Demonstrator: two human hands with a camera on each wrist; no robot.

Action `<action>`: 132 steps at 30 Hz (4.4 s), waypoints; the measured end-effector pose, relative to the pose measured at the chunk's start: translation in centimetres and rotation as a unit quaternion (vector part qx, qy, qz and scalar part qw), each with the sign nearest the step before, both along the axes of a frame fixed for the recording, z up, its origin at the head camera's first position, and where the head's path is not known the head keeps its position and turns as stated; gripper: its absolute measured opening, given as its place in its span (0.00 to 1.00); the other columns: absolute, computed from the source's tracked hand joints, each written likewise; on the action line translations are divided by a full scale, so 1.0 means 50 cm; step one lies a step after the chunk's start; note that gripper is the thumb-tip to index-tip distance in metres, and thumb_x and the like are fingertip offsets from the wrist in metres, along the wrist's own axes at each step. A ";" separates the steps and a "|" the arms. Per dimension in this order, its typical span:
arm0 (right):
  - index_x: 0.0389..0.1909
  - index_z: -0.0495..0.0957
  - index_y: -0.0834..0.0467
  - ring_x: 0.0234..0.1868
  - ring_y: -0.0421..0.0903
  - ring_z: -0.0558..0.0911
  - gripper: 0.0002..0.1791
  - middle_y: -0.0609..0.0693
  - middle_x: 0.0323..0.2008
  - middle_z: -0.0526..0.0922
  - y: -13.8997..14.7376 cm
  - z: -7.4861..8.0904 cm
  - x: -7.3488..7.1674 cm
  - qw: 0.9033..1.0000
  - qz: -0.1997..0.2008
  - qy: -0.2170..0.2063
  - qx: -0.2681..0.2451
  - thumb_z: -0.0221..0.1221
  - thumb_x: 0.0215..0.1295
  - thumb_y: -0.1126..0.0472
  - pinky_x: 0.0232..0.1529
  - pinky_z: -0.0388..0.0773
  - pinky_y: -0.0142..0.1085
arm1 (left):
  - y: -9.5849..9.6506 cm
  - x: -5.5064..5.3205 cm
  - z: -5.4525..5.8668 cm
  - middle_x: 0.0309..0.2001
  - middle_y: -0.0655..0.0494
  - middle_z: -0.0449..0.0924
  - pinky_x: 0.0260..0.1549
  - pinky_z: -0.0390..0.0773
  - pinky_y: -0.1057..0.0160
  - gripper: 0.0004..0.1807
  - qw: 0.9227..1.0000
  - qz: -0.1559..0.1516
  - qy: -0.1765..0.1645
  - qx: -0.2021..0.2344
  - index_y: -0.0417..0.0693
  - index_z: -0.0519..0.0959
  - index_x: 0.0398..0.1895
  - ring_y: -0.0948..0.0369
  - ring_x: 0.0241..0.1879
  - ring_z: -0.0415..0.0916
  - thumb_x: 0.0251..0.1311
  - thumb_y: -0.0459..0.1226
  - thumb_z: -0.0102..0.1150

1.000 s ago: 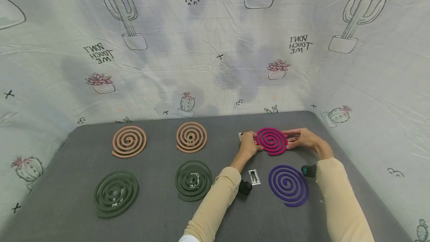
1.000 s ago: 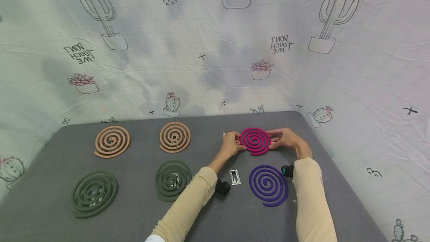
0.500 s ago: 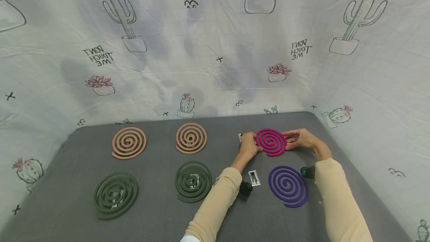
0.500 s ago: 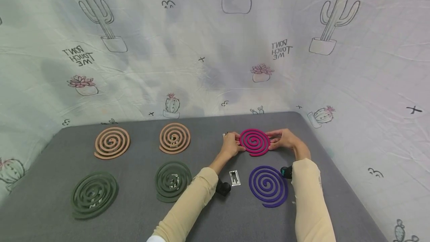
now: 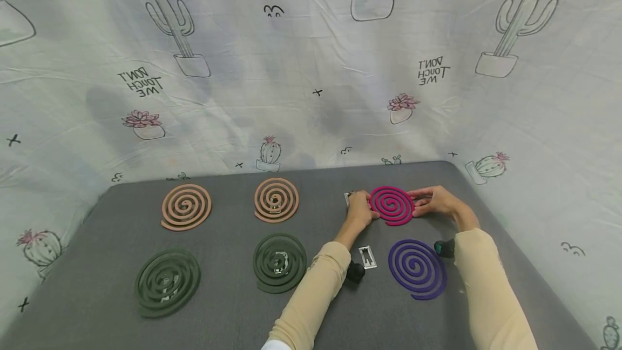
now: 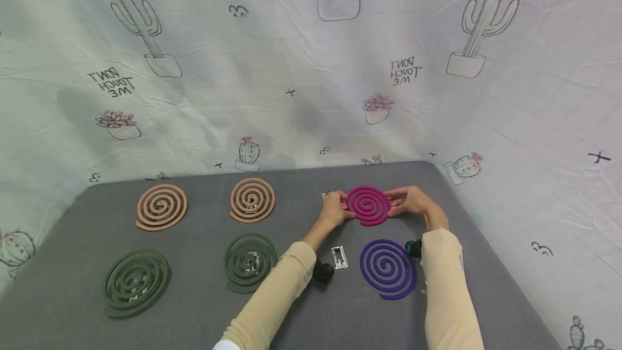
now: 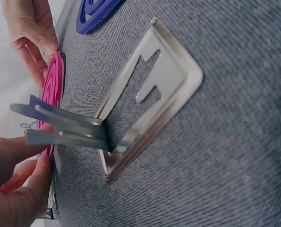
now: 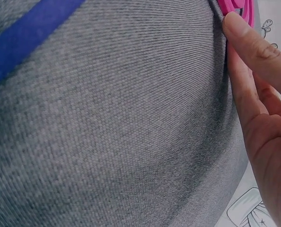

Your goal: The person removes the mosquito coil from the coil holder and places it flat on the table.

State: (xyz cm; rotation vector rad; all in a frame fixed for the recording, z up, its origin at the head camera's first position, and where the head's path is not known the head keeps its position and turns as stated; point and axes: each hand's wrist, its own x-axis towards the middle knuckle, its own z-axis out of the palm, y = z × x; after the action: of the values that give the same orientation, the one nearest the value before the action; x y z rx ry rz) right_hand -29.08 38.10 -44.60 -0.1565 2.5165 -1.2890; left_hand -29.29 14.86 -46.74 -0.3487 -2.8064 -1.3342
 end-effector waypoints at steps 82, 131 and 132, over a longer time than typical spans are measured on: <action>0.56 0.72 0.72 0.46 0.32 0.81 0.22 0.32 0.46 0.80 -0.080 0.018 0.140 0.969 -0.032 0.211 -0.122 0.60 0.64 0.66 0.43 0.80 0.25 | -0.267 0.116 0.140 0.54 0.43 0.77 0.47 0.80 0.67 0.19 0.945 -0.251 -0.028 0.206 0.43 0.76 0.55 0.50 0.52 0.78 0.59 0.32 0.62; 0.59 0.69 0.74 0.48 0.57 0.82 0.34 0.71 0.57 0.73 -0.491 -0.075 0.286 0.952 0.071 0.163 -0.250 0.67 0.47 0.75 0.45 0.82 0.41 | -0.591 0.242 0.012 0.62 0.33 0.67 0.48 0.80 0.63 0.36 0.986 -0.123 -0.050 0.101 0.36 0.67 0.65 0.39 0.56 0.72 0.49 0.23 0.65; 0.59 0.70 0.74 0.47 0.58 0.82 0.34 0.70 0.57 0.73 -0.494 -0.075 0.285 0.953 0.069 0.162 -0.247 0.67 0.47 0.75 0.45 0.82 0.42 | -0.591 0.242 0.011 0.61 0.33 0.67 0.48 0.81 0.63 0.35 0.986 -0.120 -0.052 0.102 0.36 0.68 0.64 0.40 0.56 0.72 0.48 0.23 0.65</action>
State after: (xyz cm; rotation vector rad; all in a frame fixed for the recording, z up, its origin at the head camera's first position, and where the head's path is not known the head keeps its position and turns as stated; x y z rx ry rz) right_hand -14.83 13.42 -48.34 -0.6922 2.3142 -1.9393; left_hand -17.21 -14.69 -46.19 -0.6460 -2.7430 -1.7177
